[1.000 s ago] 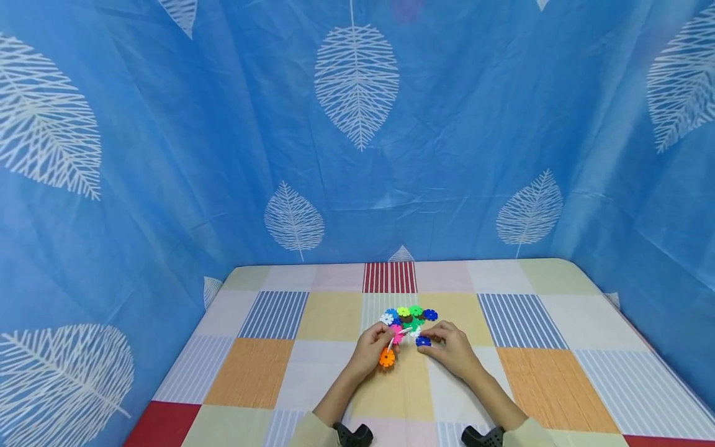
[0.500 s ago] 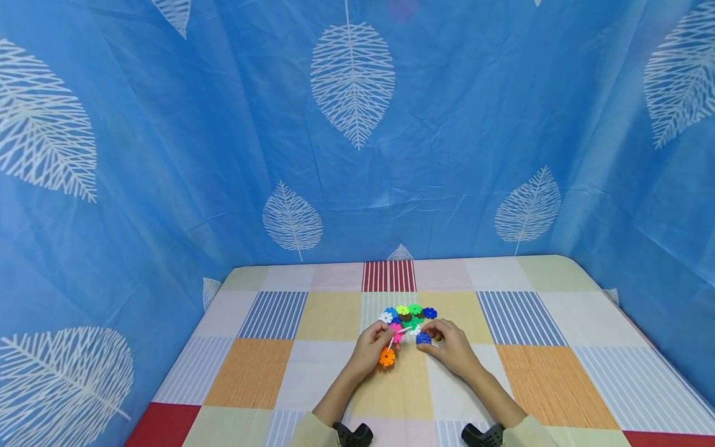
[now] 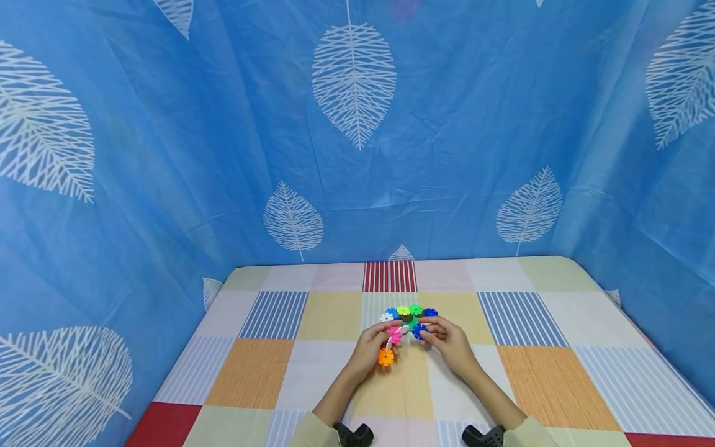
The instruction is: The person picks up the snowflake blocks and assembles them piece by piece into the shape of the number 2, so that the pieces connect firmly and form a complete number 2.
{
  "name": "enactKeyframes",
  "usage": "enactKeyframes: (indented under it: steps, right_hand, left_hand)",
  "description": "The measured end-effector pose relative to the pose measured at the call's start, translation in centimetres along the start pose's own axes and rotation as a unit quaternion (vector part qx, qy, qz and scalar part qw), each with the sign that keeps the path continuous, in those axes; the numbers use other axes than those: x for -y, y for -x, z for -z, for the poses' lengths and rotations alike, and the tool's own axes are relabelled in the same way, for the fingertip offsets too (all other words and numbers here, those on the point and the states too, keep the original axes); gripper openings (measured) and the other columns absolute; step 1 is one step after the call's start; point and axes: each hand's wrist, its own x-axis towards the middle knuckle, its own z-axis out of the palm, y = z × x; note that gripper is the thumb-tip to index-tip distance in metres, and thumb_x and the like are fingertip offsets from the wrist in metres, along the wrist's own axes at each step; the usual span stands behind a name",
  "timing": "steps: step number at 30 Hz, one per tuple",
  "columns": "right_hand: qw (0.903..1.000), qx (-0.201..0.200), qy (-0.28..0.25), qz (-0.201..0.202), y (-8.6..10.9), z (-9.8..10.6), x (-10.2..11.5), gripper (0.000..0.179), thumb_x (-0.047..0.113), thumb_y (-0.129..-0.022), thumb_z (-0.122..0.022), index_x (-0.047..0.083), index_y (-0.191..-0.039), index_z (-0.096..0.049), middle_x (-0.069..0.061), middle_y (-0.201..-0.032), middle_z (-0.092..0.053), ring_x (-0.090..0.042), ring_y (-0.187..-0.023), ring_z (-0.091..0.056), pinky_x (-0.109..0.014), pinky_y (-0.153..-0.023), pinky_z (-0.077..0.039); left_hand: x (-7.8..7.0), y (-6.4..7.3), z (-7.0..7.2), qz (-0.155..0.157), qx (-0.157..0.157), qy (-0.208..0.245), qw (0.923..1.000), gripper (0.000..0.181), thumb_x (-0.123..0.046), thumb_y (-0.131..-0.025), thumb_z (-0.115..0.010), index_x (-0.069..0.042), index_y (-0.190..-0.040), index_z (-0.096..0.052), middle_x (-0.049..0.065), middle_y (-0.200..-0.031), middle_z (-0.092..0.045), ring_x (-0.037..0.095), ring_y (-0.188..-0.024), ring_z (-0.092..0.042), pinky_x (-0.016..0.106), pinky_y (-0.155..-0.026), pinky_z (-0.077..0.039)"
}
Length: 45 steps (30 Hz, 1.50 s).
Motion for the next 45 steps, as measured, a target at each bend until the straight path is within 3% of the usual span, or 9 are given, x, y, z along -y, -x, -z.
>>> enactKeyframes:
  steps: [4,7,12,17,28,38,45]
  right_hand:
    - [0.9913,-0.011,-0.120,-0.053,0.0,-0.4,0.0,0.029,0.002,-0.088,-0.060,-0.014,-0.111,-0.054,-0.027,-0.079,-0.064,-0.026,-0.065,-0.066,-0.038,-0.061,-0.055]
    - [0.9866,-0.013,-0.149,-0.066,0.0,-0.7,-0.3,0.031,0.004,-0.089,-0.060,-0.015,-0.112,-0.052,-0.023,-0.077,-0.066,-0.025,-0.064,-0.067,-0.041,-0.059,-0.054]
    - [0.9850,-0.007,-0.154,-0.077,0.0,-0.8,-0.3,0.031,0.004,-0.089,-0.060,-0.015,-0.112,-0.052,-0.020,-0.076,-0.067,-0.025,-0.063,-0.067,-0.040,-0.058,-0.054]
    - [0.9870,0.013,-0.150,-0.058,0.1,-0.8,-0.3,0.032,0.002,-0.089,-0.059,-0.019,-0.111,-0.050,-0.022,-0.075,-0.065,-0.025,-0.063,-0.066,-0.040,-0.058,-0.054]
    - [0.9865,0.023,-0.152,-0.056,0.2,-0.9,-0.5,0.028,0.000,-0.087,-0.060,-0.017,-0.107,-0.050,-0.020,-0.074,-0.066,-0.025,-0.063,-0.066,-0.041,-0.058,-0.054]
    - [0.9808,0.058,-0.176,-0.060,0.1,-0.9,-0.6,0.029,-0.001,-0.088,-0.058,-0.020,-0.108,-0.047,-0.030,-0.079,-0.062,-0.023,-0.066,-0.067,-0.043,-0.061,-0.054]
    - [0.9851,0.024,-0.164,-0.047,0.0,-1.4,-0.3,0.030,-0.002,-0.087,-0.059,-0.020,-0.109,-0.050,-0.033,-0.077,-0.060,-0.025,-0.062,-0.066,-0.042,-0.059,-0.054]
  left_hand:
    - [-0.1,0.0,-0.1,0.006,-0.013,-0.013,0.9998,0.031,-0.006,-0.099,-0.038,0.010,-0.118,-0.056,0.039,-0.092,-0.053,0.013,-0.062,-0.056,0.020,-0.060,-0.050]
    - [0.0,-0.1,-0.1,0.002,-0.020,-0.014,0.9997,0.029,-0.009,-0.098,-0.045,0.011,-0.115,-0.057,0.042,-0.092,-0.051,0.013,-0.060,-0.056,0.020,-0.056,-0.050]
    - [0.1,-0.1,-0.1,-0.013,-0.010,-0.036,0.9992,0.028,-0.008,-0.095,-0.050,0.014,-0.112,-0.057,0.044,-0.088,-0.049,0.010,-0.057,-0.053,0.018,-0.054,-0.048]
    - [0.1,0.1,-0.2,-0.021,0.006,-0.047,0.9986,0.027,-0.006,-0.094,-0.051,0.014,-0.111,-0.055,0.044,-0.087,-0.049,0.013,-0.058,-0.053,0.019,-0.055,-0.048]
    - [0.1,0.4,-0.3,-0.048,0.032,-0.092,0.9941,0.021,0.000,-0.094,-0.049,0.016,-0.106,-0.054,0.039,-0.080,-0.053,0.044,-0.066,-0.055,0.038,-0.062,-0.054]
    - [0.5,0.2,-0.1,-0.056,0.039,-0.094,0.9933,0.018,0.001,-0.093,-0.050,0.014,-0.103,-0.056,0.035,-0.079,-0.056,0.029,-0.064,-0.058,0.034,-0.061,-0.054]
    - [-0.2,0.3,-0.2,-0.027,0.043,-0.108,0.9929,0.026,-0.006,-0.095,-0.050,0.011,-0.114,-0.052,0.034,-0.084,-0.058,0.030,-0.068,-0.060,0.034,-0.064,-0.054]
